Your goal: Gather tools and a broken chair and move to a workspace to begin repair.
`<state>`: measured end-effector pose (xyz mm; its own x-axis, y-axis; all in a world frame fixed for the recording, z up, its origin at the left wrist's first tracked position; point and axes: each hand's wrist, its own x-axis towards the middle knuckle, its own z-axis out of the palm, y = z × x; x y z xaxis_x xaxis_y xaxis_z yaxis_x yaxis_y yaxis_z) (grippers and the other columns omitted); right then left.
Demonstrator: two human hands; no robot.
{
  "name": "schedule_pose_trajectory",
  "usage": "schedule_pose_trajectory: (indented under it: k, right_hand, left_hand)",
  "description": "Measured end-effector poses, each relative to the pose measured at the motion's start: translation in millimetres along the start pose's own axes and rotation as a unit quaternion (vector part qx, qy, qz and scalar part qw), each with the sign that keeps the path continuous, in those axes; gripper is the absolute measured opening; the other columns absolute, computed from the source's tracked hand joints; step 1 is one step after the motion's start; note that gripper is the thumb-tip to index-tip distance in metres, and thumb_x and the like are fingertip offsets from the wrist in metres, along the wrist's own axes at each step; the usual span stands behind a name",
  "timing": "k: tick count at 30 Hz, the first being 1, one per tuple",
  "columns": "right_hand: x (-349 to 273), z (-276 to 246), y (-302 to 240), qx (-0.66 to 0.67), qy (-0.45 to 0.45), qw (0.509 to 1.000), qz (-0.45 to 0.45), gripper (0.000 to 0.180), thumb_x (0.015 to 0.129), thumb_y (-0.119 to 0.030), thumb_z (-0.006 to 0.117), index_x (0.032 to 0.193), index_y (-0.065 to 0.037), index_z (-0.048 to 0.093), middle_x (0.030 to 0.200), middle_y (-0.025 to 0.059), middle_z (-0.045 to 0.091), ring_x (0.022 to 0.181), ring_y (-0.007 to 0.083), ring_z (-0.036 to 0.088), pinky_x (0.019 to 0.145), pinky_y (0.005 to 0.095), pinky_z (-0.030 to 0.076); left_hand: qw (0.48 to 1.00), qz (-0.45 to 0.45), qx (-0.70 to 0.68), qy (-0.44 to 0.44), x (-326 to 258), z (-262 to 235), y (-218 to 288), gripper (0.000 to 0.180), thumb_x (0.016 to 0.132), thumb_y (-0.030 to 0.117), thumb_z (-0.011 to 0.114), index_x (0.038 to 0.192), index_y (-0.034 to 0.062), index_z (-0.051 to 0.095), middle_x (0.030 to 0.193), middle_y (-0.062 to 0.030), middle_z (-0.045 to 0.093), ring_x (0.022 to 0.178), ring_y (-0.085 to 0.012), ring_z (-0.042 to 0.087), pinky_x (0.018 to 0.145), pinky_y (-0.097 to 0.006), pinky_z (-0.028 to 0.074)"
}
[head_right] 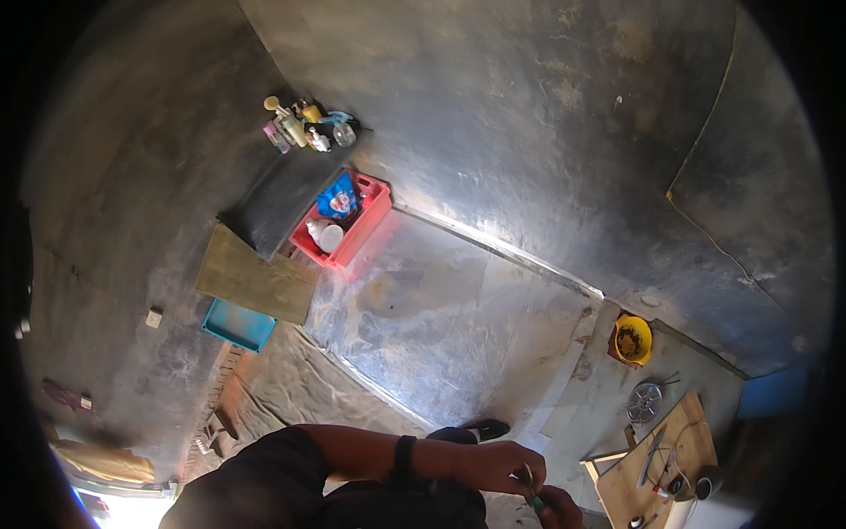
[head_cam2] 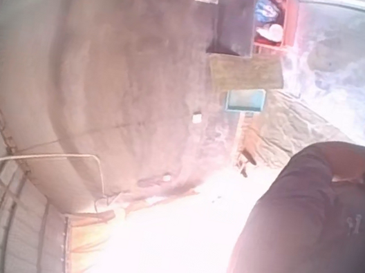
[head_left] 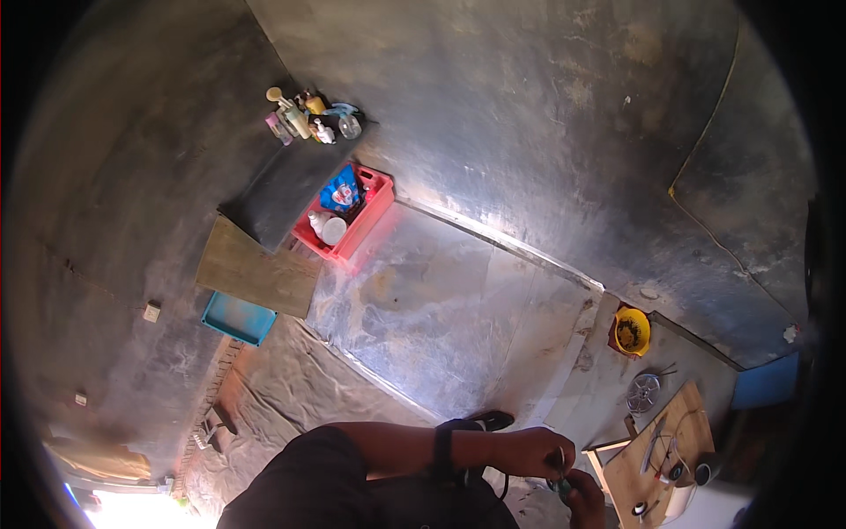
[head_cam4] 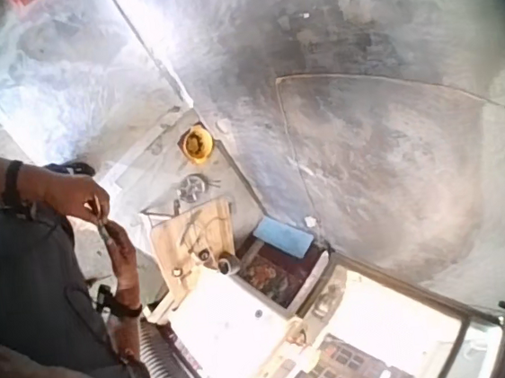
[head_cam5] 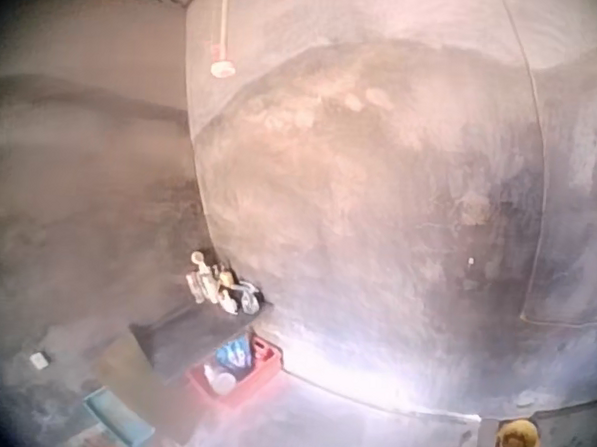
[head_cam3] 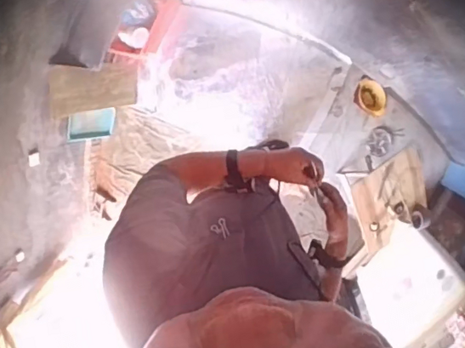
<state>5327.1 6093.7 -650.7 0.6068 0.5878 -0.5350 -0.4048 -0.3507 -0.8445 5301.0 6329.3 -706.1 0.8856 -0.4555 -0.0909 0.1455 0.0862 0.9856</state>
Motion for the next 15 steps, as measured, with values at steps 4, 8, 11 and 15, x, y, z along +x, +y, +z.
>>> schedule_pose_trajectory:
  k: [4,8,11,15]
  right_hand:
    - [-53,21,30,0.084,-0.032,0.995,-0.040,0.048,0.093,-0.027,0.060,0.129,0.004,0.051,0.122,0.0119,0.058,0.114,0.0202,0.053,0.097,0.0333,0.042]
    - [-103,44,49,0.095,-0.031,0.994,-0.051,0.056,0.091,-0.030,0.064,0.132,0.004,0.048,0.121,0.0113,0.057,0.114,0.0203,0.053,0.095,0.0328,0.042]
    - [-130,66,44,0.036,0.059,0.993,-0.098,0.059,0.091,-0.035,0.065,0.134,0.002,0.046,0.116,0.0088,0.057,0.112,0.0186,0.051,0.096,0.0329,0.039]
    - [-145,84,72,-0.003,0.205,0.967,-0.151,0.048,0.080,-0.010,0.073,0.122,0.000,0.053,0.112,0.0104,0.062,0.107,0.0205,0.060,0.092,0.0341,0.047]
  left_hand:
    - [0.998,0.041,-0.040,-0.022,-39,40,11,0.016,0.084,0.008,0.068,0.098,0.0044,0.060,0.096,-0.0057,0.066,0.090,-0.0172,0.065,0.082,-0.031,0.052]
    - [0.996,0.061,-0.008,-0.067,-65,68,31,0.019,0.083,0.011,0.070,0.098,0.0045,0.060,0.096,-0.0057,0.066,0.089,-0.0178,0.065,0.080,-0.031,0.053]
    - [0.997,0.071,0.025,-0.030,-73,80,42,0.021,0.084,0.017,0.070,0.097,0.0043,0.060,0.090,-0.0080,0.065,0.084,-0.0203,0.065,0.073,-0.033,0.052]
    - [0.982,0.073,0.166,-0.056,-65,78,49,0.028,0.088,0.032,0.065,0.093,0.0048,0.060,0.084,-0.0136,0.064,0.079,-0.0276,0.064,0.068,-0.039,0.049]
